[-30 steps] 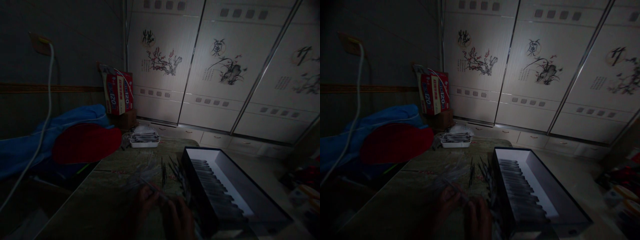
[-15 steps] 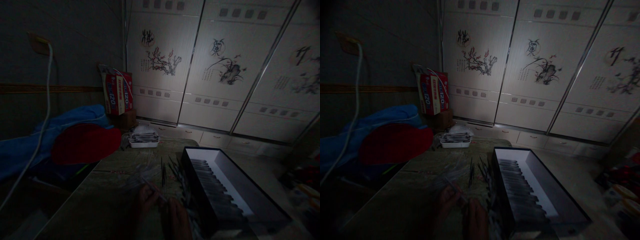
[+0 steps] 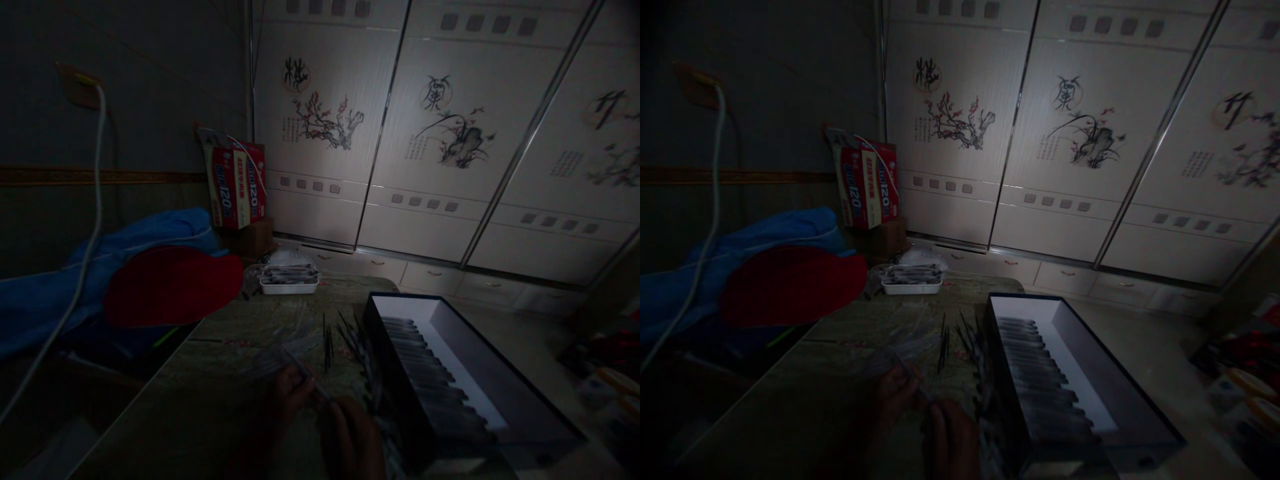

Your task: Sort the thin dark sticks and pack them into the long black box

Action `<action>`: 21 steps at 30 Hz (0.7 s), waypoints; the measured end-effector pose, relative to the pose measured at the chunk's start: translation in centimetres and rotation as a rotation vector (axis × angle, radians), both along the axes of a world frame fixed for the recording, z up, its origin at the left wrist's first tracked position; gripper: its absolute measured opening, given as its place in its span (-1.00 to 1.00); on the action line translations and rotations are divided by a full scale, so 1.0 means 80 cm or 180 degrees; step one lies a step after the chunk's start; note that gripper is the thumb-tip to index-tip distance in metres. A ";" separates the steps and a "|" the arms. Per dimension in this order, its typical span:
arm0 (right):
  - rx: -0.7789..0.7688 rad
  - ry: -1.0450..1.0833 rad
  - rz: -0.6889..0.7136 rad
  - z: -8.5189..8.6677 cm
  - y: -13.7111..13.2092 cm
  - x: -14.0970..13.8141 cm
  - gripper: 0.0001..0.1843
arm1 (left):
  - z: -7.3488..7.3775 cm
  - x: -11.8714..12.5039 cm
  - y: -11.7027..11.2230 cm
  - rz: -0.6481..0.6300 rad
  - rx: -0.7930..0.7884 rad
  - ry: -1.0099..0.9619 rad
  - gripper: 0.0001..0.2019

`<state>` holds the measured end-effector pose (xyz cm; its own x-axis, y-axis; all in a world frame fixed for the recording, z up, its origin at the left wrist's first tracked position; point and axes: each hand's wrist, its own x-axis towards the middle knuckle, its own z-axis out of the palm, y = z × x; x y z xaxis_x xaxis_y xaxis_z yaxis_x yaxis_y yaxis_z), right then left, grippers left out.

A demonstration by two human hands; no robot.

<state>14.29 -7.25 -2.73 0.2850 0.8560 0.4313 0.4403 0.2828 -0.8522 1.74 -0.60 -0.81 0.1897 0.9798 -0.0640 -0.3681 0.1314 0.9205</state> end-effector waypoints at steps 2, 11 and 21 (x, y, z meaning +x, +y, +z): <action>0.0001 0.0033 -0.0096 0.001 -0.002 -0.006 -0.62 | 0.003 0.000 -0.001 0.0013 -0.0060 0.0005 -0.67; -0.0297 0.0482 0.0027 0.008 -0.003 0.009 -0.50 | -0.003 -0.002 0.004 -0.0033 0.0100 0.0052 -0.61; -0.0602 0.0690 0.0463 0.011 -0.004 -0.001 -0.50 | -0.004 0.002 0.001 -0.0041 0.0060 0.0191 -0.58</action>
<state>14.23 -7.53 -1.84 0.2218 0.9537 0.2033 0.2093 0.1570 -0.9652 1.90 -0.49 -1.15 0.1985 0.9784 -0.0573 -0.3105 0.1182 0.9432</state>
